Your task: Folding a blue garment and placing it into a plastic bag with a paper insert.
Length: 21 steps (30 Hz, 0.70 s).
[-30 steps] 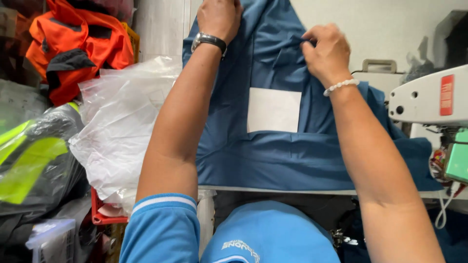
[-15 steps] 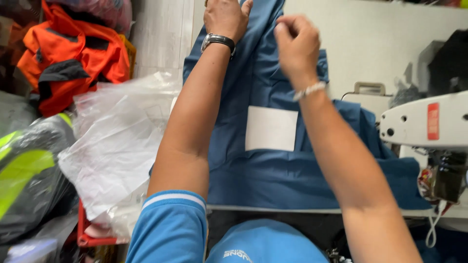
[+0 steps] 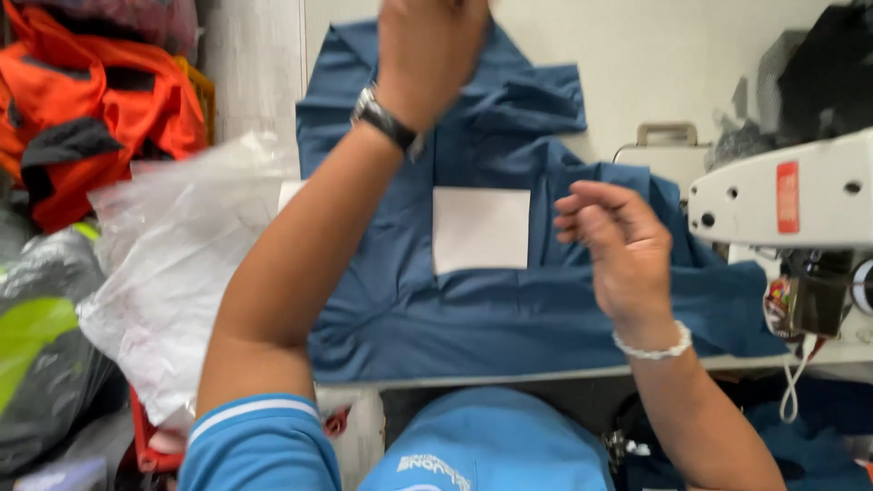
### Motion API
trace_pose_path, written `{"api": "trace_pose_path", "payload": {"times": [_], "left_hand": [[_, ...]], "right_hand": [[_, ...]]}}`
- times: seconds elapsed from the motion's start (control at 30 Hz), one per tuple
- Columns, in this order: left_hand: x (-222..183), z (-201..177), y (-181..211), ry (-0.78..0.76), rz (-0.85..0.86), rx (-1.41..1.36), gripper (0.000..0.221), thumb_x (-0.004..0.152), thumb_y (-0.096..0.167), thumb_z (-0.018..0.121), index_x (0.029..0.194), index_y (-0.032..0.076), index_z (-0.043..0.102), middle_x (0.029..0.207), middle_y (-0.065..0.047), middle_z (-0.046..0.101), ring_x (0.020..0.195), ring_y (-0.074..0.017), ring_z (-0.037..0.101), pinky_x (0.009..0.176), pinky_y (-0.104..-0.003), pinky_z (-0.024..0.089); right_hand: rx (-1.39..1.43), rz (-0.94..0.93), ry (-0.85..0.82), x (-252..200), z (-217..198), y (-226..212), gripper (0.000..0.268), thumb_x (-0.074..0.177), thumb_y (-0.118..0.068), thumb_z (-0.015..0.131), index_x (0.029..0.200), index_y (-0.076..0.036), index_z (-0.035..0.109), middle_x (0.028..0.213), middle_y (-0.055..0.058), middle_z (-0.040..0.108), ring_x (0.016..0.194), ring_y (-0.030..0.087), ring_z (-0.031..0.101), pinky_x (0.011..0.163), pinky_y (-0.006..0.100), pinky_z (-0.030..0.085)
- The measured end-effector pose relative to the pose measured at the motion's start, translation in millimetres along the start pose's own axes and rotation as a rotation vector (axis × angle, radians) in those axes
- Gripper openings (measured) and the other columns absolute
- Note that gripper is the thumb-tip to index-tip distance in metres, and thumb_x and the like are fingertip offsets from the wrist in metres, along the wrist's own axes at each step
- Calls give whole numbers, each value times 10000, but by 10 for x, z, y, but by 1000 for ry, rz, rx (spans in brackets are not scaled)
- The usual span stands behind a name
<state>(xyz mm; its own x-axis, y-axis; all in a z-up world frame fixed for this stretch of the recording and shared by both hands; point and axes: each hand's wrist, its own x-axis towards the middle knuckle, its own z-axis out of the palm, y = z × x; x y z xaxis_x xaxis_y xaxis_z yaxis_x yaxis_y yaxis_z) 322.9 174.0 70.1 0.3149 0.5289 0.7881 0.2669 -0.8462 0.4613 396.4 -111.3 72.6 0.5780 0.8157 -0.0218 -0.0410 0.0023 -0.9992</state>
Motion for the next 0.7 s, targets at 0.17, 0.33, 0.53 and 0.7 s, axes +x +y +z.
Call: {"api": "trace_pose_path", "payload": {"times": [0.17, 0.33, 0.53, 0.7], "left_hand": [[-881, -998, 1526, -323, 272, -199, 133, 994, 134, 595, 1123, 155, 617, 959, -32, 653, 773, -256, 647, 693, -381, 503], [-1890, -1332, 2065, -646, 471, -423, 108, 1075, 41, 531, 1020, 81, 616, 1426, -168, 542, 1243, -349, 616, 984, -476, 497], [-1909, -1949, 1724, -622, 265, -227, 158, 1052, 70, 586, 1186, 28, 660, 1396, -176, 578, 1256, -337, 653, 1075, -489, 496], [-1977, -2397, 1041, -544, 146, 153, 420, 994, 149, 692, 1401, 96, 606, 1505, -168, 527, 1395, -404, 550, 1118, -534, 468]], "right_hand": [[507, 301, -100, -467, -345, 40, 764, 888, -630, 694, 1408, -85, 564, 1204, 145, 701, 1103, 349, 711, 843, 445, 631], [496, 421, 126, -789, -544, 328, 736, 799, -530, 815, 1356, -86, 633, 1155, 53, 742, 1010, 147, 733, 932, 282, 609], [95, 359, 77, -858, -585, 238, 688, 794, -46, 751, 1449, -145, 569, 1174, 10, 670, 1024, 109, 673, 915, 231, 589], [-94, 177, 107, -899, -1147, -84, 627, 893, -66, 642, 1495, -210, 542, 1314, -6, 615, 1117, 92, 636, 972, 206, 571]]}}
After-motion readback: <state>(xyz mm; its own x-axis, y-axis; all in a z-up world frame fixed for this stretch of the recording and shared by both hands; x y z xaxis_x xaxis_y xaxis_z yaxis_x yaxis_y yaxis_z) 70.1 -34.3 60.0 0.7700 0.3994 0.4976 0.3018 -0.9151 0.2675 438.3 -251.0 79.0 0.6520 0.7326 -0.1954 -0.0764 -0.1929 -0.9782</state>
